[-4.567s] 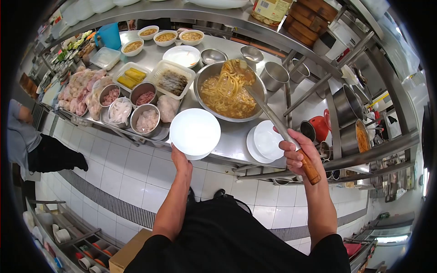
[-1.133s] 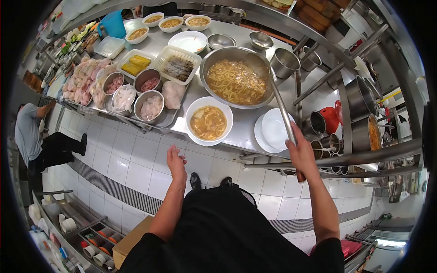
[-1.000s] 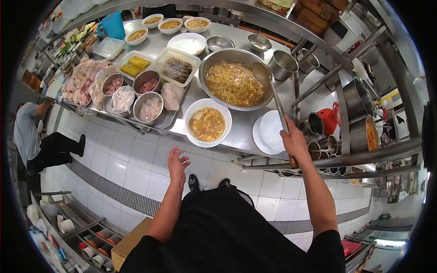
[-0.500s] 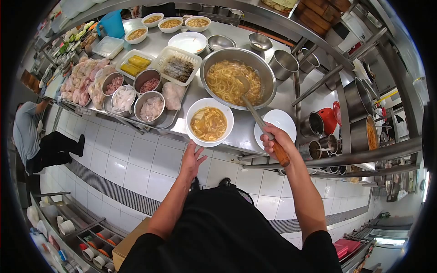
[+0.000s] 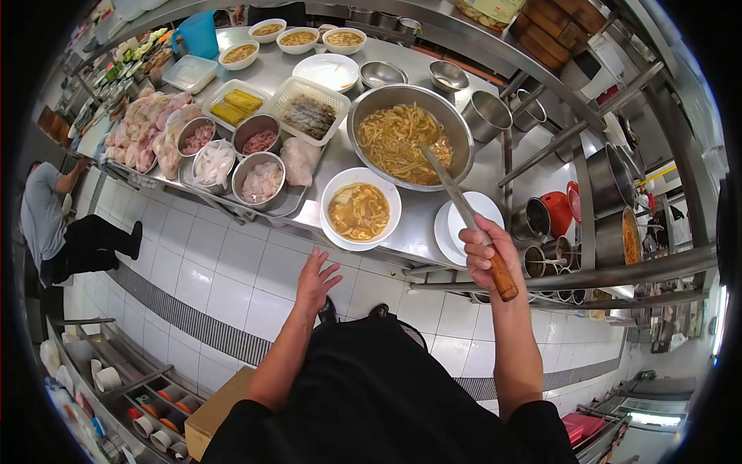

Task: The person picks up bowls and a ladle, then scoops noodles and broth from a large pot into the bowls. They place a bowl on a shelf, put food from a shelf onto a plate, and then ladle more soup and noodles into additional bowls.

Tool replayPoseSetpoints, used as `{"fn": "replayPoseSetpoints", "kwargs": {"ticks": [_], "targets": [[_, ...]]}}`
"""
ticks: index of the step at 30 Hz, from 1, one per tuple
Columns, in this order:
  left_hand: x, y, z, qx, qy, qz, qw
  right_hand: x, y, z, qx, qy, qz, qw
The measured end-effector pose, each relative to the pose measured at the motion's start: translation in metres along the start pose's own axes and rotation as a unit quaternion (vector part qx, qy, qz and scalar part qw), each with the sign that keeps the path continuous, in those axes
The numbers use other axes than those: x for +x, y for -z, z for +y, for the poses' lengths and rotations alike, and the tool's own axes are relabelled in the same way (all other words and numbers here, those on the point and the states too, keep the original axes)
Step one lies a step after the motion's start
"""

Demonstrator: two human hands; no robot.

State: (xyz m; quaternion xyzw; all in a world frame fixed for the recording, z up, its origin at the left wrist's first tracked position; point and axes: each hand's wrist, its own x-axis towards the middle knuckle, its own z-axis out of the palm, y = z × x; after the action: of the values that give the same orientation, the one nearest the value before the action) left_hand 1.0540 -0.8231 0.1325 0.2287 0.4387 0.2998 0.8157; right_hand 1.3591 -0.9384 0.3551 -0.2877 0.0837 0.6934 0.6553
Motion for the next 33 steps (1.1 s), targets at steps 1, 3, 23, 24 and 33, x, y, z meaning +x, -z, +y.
{"fn": "replayPoseSetpoints", "kwargs": {"ticks": [1, 3, 23, 24, 33], "targets": [[0.000, 0.002, -0.001, -0.002, 0.004, 0.010, 1.000, -0.006, -0.005, -0.003, -0.006, 0.013, -0.003, 1.000], [-0.001, 0.007, -0.002, -0.003, 0.008, 0.018, 1.000, -0.017, -0.014, -0.006, -0.017, 0.023, -0.003, 1.000], [-0.002, 0.019, -0.005, 0.001, 0.001, 0.064, 0.998, -0.041, 0.007, 0.018, -0.045, 0.030, 0.025, 0.998], [-0.001, 0.020, -0.006, 0.001, 0.002, 0.067, 0.998, -0.047, 0.004, 0.019, -0.048, 0.032, 0.022, 0.998], [0.000, 0.023, -0.006, -0.008, -0.003, 0.072, 0.997, -0.101, -0.009, 0.038, -0.135, 0.031, 0.021, 0.990]]}}
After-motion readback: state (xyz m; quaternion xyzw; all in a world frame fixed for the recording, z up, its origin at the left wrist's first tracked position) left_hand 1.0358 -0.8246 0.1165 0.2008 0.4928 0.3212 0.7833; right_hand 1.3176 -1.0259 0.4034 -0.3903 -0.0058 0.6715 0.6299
